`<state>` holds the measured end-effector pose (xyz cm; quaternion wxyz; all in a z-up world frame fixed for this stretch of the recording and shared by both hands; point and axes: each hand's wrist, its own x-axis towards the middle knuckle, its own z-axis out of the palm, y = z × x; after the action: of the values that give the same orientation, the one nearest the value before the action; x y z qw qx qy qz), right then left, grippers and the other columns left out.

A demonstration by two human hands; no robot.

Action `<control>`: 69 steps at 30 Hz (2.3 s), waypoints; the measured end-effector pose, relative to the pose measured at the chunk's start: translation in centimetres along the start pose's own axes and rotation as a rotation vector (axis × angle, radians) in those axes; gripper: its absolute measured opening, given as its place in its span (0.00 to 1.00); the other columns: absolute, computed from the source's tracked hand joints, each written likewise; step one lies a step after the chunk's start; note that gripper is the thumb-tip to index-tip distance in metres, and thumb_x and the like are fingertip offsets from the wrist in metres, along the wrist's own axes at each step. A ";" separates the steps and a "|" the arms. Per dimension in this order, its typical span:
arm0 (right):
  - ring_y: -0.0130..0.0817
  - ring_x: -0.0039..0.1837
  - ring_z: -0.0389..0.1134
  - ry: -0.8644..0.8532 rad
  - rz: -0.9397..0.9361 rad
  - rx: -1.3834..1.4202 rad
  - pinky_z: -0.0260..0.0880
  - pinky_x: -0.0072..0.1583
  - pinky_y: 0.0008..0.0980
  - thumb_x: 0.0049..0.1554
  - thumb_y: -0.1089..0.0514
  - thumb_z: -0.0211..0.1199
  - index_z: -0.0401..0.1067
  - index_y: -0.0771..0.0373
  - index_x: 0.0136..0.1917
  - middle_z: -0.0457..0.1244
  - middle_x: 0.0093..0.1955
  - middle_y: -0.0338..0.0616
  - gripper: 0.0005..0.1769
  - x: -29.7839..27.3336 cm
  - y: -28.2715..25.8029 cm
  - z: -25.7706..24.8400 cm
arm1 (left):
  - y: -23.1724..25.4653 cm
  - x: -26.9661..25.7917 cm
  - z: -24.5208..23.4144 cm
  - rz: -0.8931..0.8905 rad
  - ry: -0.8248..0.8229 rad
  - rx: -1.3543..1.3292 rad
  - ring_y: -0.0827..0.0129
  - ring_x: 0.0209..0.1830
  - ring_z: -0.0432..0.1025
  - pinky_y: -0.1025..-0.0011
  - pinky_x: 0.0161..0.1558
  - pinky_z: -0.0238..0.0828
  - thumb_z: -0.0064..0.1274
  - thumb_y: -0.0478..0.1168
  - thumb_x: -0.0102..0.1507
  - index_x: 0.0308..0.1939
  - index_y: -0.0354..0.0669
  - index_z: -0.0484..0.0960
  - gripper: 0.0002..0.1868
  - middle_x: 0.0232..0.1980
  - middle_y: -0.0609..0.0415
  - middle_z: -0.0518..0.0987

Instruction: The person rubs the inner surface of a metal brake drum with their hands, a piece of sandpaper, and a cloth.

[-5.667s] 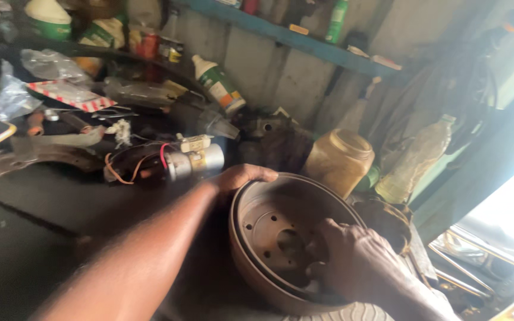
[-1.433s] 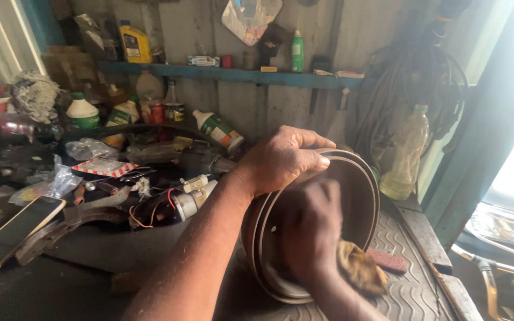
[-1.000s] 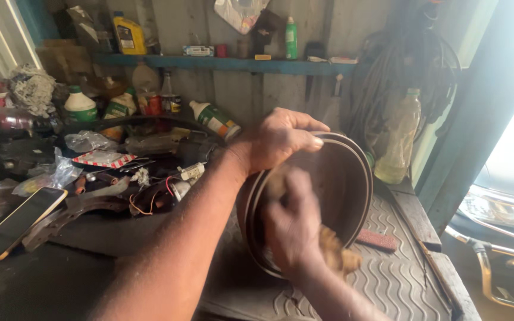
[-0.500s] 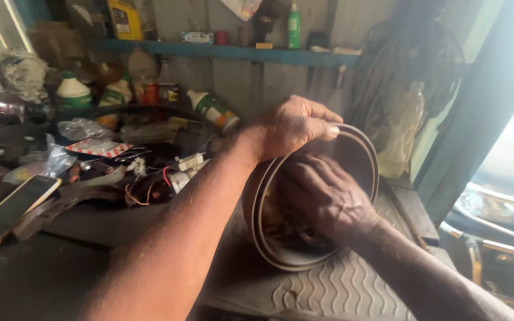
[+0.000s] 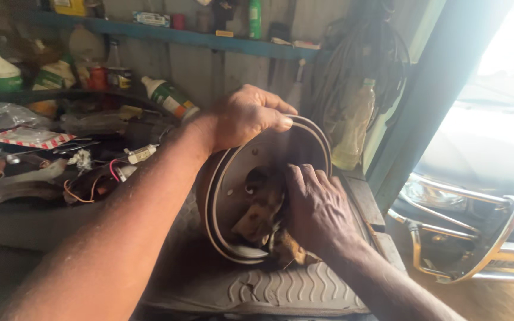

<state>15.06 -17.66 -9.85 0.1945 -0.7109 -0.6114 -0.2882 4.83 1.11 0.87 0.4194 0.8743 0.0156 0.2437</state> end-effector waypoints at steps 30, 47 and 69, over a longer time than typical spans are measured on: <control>0.37 0.41 0.72 0.346 1.024 2.139 0.75 0.43 0.36 0.63 0.55 0.46 0.70 0.60 0.54 0.68 0.44 0.44 0.14 6.6 -3.6 -0.9 | 0.7 -0.4 0.5 -0.031 0.053 0.049 0.70 0.49 0.80 0.74 0.54 0.74 0.56 0.48 0.60 0.52 0.37 0.86 0.22 0.48 0.49 0.88; 0.51 0.60 0.62 0.160 -0.410 -0.299 0.67 0.61 0.49 0.42 0.51 0.67 0.74 0.65 0.59 0.63 0.56 0.54 0.32 1.4 2.0 -0.6 | -0.1 -0.8 0.2 0.039 0.020 0.050 0.65 0.52 0.81 0.71 0.57 0.74 0.60 0.48 0.57 0.53 0.37 0.87 0.25 0.50 0.47 0.88; 0.40 0.52 0.73 -0.074 0.811 1.708 0.76 0.54 0.35 0.46 0.71 0.52 0.72 0.61 0.60 0.69 0.50 0.47 0.28 2.0 -1.6 -1.5 | 0.2 -3.2 -0.9 0.072 0.013 0.017 0.71 0.51 0.80 0.73 0.57 0.74 0.57 0.46 0.60 0.57 0.36 0.84 0.24 0.49 0.50 0.87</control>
<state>13.37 -16.84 -7.56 0.7150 -0.4950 -0.3274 0.3696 1.61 0.88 0.14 0.4026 0.8764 -0.0113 0.2642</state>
